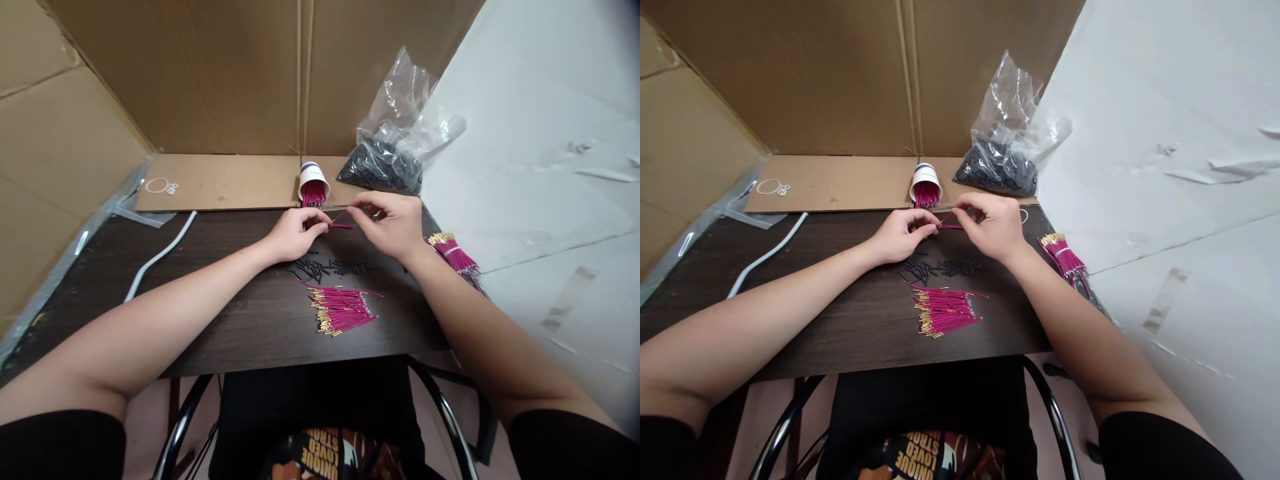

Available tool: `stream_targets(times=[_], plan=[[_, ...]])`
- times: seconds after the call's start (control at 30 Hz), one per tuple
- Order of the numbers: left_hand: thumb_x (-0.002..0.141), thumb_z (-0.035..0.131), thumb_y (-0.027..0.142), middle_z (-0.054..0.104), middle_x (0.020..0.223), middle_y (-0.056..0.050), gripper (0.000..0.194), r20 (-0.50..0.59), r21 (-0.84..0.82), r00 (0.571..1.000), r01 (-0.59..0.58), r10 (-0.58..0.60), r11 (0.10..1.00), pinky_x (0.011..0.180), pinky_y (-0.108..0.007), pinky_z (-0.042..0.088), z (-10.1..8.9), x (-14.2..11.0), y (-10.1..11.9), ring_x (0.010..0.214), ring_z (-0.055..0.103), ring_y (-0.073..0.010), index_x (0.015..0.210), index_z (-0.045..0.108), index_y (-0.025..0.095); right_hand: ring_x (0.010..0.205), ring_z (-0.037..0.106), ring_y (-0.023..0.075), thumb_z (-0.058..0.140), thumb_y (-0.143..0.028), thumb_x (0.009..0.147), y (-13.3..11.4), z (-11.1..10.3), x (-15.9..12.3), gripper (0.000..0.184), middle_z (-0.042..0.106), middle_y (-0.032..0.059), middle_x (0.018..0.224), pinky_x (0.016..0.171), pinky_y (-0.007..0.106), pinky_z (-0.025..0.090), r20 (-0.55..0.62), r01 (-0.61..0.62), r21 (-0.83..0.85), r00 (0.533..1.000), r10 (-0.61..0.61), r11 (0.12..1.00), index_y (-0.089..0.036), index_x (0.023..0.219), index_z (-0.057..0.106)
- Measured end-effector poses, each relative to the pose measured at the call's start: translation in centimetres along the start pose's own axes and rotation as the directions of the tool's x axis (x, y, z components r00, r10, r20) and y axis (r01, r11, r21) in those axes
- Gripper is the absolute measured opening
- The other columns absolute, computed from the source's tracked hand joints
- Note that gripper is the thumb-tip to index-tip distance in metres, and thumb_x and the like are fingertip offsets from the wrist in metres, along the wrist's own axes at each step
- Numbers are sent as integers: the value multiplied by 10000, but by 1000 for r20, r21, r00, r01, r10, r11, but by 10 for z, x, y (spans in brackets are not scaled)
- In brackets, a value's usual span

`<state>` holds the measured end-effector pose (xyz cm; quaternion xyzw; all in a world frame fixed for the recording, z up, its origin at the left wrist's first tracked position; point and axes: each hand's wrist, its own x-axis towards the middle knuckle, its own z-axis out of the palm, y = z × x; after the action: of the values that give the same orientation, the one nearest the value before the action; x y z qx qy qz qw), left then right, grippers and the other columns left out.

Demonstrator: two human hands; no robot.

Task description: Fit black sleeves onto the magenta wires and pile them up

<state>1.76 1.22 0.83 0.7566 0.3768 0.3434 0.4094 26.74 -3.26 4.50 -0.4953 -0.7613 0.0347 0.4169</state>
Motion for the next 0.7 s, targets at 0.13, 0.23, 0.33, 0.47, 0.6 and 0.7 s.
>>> stream_targets(times=[0.13, 0.23, 0.33, 0.47, 0.6, 0.7], plan=[[1059, 750, 250, 852, 998, -87, 169, -4, 1, 1000, -2, 2, 1000, 843, -371, 531, 0, 0, -1, 845, 689, -200, 1143, 864, 159, 795, 765, 227, 707, -403, 1080, -3, 0, 1, 237, 864, 60, 1005, 811, 394, 649, 16, 3, 0, 1000, -3, 1000, -242, 1043, 876], [1059, 753, 249, 853, 1002, -89, 174, -9, 3, 1000, -2, 2, 1000, 817, -366, 513, 0, 0, -1, 848, 690, -204, 1151, 870, 159, 751, 745, 213, 714, -384, 1070, -6, 0, 1, 225, 868, 63, 1008, 797, 385, 639, 39, 9, 16, 999, -10, 1000, -232, 1018, 872], [1058, 749, 241, 854, 1000, -91, 181, -8, 3, 1000, -4, 4, 1000, 822, -367, 511, 0, 0, -2, 859, 696, -207, 1157, 873, 155, 729, 732, 201, 713, -384, 1071, -7, 2, 0, 235, 869, 61, 1004, 787, 373, 628, 42, 29, 43, 999, -30, 999, -222, 1014, 873], [1057, 749, 254, 856, 1003, -95, 194, -10, -2, 1000, -11, 11, 1000, 849, -377, 532, 0, 0, -3, 878, 710, -214, 1166, 876, 157, 747, 735, 206, 709, -402, 1076, -6, 2, 0, 245, 871, 58, 1017, 801, 378, 627, 62, 8, 35, 998, -10, 999, -228, 1026, 875], [1052, 749, 261, 862, 1009, -100, 204, -9, -6, 1000, -10, 10, 1000, 863, -386, 548, 0, 0, -3, 889, 723, -218, 1171, 879, 156, 745, 731, 206, 713, -392, 1079, -6, 2, 0, 238, 862, 66, 1002, 807, 377, 621, 67, 16, 51, 998, -20, 999, -223, 1031, 873], [1043, 759, 262, 868, 1013, -104, 210, -14, -15, 1000, -8, 8, 1000, 870, -390, 558, 0, 0, -3, 893, 735, -219, 1172, 882, 150, 727, 729, 197, 723, -369, 1072, -6, 2, 0, 223, 859, 63, 975, 788, 364, 612, 57, 30, 66, 998, -34, 997, -214, 1018, 874]])
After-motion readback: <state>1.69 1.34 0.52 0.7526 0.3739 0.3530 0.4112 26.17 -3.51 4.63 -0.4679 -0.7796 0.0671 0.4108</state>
